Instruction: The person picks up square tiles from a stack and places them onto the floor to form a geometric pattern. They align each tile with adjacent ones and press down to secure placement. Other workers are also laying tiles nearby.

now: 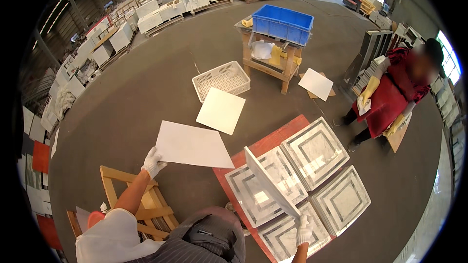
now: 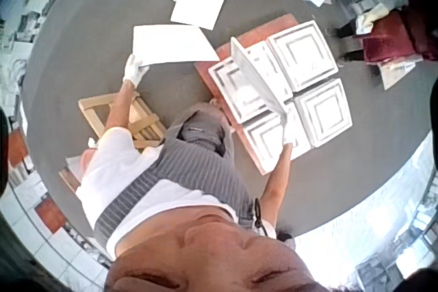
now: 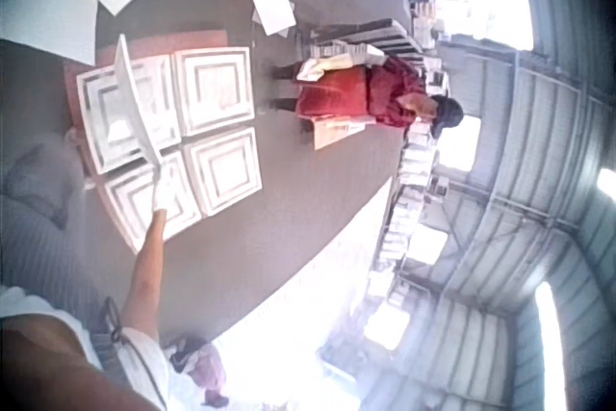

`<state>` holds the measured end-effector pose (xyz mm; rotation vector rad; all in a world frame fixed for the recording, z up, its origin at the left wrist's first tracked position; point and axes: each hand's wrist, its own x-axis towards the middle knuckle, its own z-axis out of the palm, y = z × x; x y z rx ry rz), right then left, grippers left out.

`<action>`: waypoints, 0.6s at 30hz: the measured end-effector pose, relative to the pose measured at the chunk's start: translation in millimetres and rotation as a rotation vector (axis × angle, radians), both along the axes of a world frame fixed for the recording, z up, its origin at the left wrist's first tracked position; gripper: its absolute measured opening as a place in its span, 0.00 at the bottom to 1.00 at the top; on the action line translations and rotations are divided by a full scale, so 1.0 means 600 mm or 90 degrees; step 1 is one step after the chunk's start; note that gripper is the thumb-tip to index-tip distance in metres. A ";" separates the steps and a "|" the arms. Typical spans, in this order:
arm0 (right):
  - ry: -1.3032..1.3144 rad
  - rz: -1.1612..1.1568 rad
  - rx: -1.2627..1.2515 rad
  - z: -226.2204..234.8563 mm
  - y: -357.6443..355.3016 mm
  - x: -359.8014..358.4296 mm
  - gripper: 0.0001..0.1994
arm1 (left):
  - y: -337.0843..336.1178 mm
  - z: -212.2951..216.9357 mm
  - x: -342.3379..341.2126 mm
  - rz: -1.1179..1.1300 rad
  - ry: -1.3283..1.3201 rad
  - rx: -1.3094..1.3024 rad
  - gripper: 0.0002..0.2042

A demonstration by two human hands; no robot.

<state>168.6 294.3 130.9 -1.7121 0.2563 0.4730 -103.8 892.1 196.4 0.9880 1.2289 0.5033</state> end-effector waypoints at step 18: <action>-0.015 -0.095 -0.024 0.004 0.026 -0.051 0.15 | -0.105 -0.133 0.290 -0.384 0.208 0.154 0.41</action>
